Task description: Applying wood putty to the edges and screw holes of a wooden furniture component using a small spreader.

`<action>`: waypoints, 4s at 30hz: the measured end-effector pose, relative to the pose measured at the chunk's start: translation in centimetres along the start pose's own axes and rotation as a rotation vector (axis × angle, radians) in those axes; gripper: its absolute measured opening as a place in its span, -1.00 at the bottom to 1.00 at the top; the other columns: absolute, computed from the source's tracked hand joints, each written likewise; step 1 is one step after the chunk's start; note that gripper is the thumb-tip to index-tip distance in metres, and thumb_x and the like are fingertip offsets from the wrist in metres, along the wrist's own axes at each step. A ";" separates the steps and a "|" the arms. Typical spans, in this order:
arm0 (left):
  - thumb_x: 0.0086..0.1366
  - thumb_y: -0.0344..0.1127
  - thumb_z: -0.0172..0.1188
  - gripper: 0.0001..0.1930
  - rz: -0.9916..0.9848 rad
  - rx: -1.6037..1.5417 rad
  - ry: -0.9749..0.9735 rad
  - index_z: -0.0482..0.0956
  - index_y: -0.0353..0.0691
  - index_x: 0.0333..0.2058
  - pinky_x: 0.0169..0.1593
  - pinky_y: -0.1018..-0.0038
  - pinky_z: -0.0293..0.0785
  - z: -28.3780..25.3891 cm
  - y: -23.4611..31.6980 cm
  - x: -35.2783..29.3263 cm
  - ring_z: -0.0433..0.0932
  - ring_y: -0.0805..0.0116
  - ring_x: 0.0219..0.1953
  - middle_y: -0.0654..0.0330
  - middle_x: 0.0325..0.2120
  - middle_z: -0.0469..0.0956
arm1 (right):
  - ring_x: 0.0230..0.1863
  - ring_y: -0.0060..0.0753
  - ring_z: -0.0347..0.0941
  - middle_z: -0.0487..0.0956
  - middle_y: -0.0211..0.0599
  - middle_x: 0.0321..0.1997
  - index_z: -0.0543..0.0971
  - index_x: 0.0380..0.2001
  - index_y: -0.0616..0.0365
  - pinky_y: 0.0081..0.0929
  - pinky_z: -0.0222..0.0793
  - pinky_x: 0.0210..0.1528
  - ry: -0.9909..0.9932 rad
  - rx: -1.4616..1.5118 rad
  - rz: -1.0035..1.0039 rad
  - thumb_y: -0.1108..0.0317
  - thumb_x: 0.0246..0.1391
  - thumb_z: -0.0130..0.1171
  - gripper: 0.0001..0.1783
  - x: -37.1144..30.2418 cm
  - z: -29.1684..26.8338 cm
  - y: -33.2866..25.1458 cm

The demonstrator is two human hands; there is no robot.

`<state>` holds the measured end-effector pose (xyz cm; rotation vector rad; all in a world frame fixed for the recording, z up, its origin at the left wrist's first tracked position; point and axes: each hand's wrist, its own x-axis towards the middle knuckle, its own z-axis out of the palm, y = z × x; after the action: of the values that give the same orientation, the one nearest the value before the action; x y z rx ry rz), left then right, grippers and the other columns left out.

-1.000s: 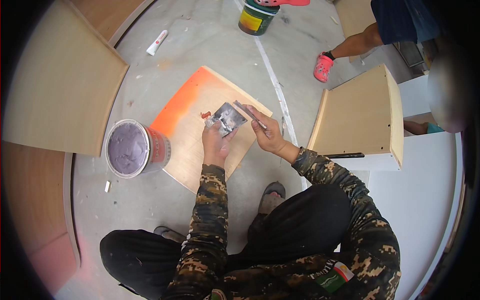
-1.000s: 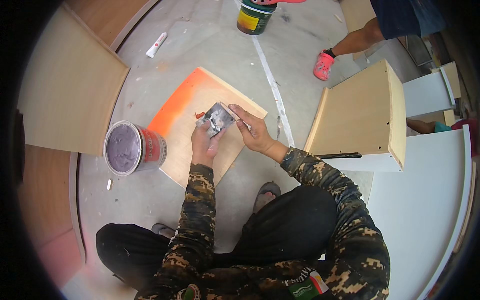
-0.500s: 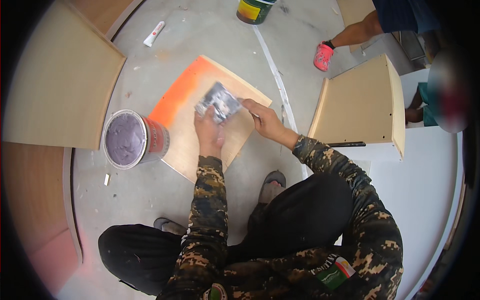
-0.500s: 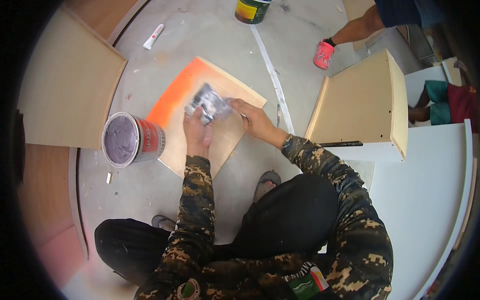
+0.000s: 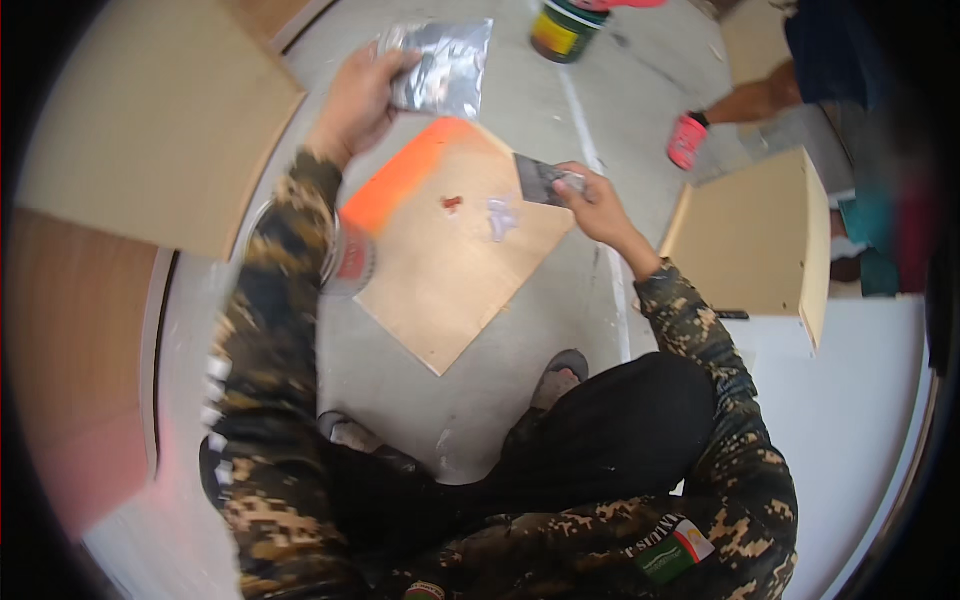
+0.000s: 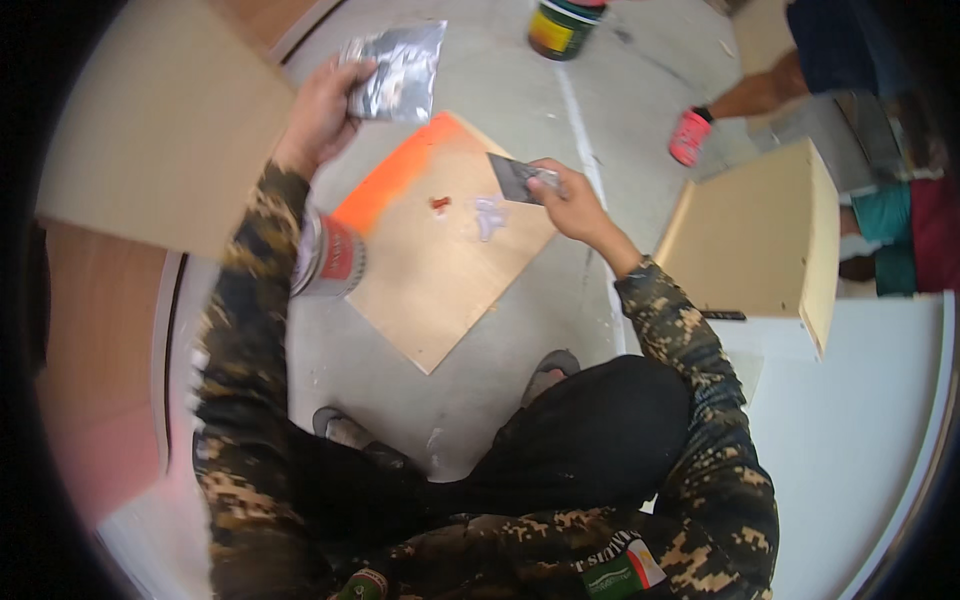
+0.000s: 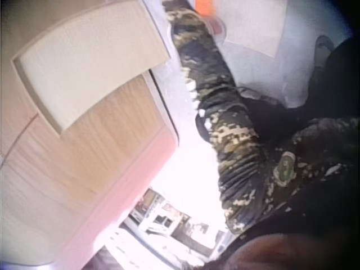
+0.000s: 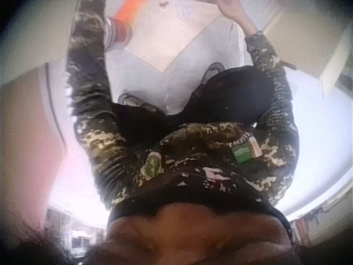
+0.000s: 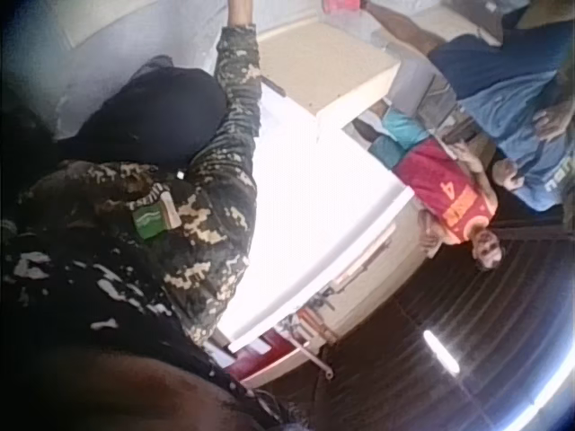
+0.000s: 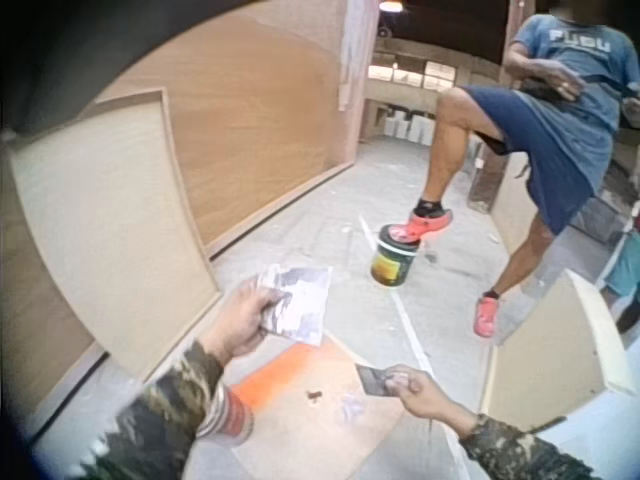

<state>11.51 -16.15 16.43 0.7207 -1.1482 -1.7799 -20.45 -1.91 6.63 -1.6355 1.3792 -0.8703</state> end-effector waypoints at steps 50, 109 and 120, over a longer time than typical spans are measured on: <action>0.49 -0.25 -0.03 -0.52 0.541 -0.048 1.289 0.20 -0.49 0.22 0.26 0.33 0.24 -16.6 -5.0 -21.7 0.39 0.21 0.13 -0.05 0.14 0.38 | -0.13 0.10 0.61 0.65 0.17 -0.18 0.58 0.01 0.36 -0.15 0.50 -0.08 -0.930 -0.748 -0.004 0.35 0.05 0.15 -0.55 13.0 28.7 -20.2; 0.50 -0.34 -0.16 -0.63 -0.249 -0.271 0.409 0.21 -0.03 0.24 0.09 0.04 0.57 8.4 -19.2 -10.6 0.53 0.12 0.13 0.09 0.13 0.45 | 0.27 0.05 0.40 0.40 -0.04 0.31 0.36 0.31 0.04 -0.27 0.45 0.25 0.137 -0.238 -0.420 0.80 -0.19 -0.02 -0.12 -5.3 5.9 6.1; 0.48 -0.30 -0.06 -0.59 0.015 0.846 0.199 0.27 -0.40 0.20 -0.11 0.24 0.54 4.2 -19.4 -9.3 0.66 -0.06 -0.16 -0.20 -0.18 0.61 | 0.18 -0.08 0.46 0.56 -0.21 0.13 0.59 0.07 0.00 -0.16 0.39 0.22 0.118 -0.612 -0.523 0.66 -0.12 0.09 -0.39 -2.9 0.7 5.5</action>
<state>5.30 -2.37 0.54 1.3297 -1.7599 -1.1228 -22.69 0.63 1.36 -2.5264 1.4013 -0.8897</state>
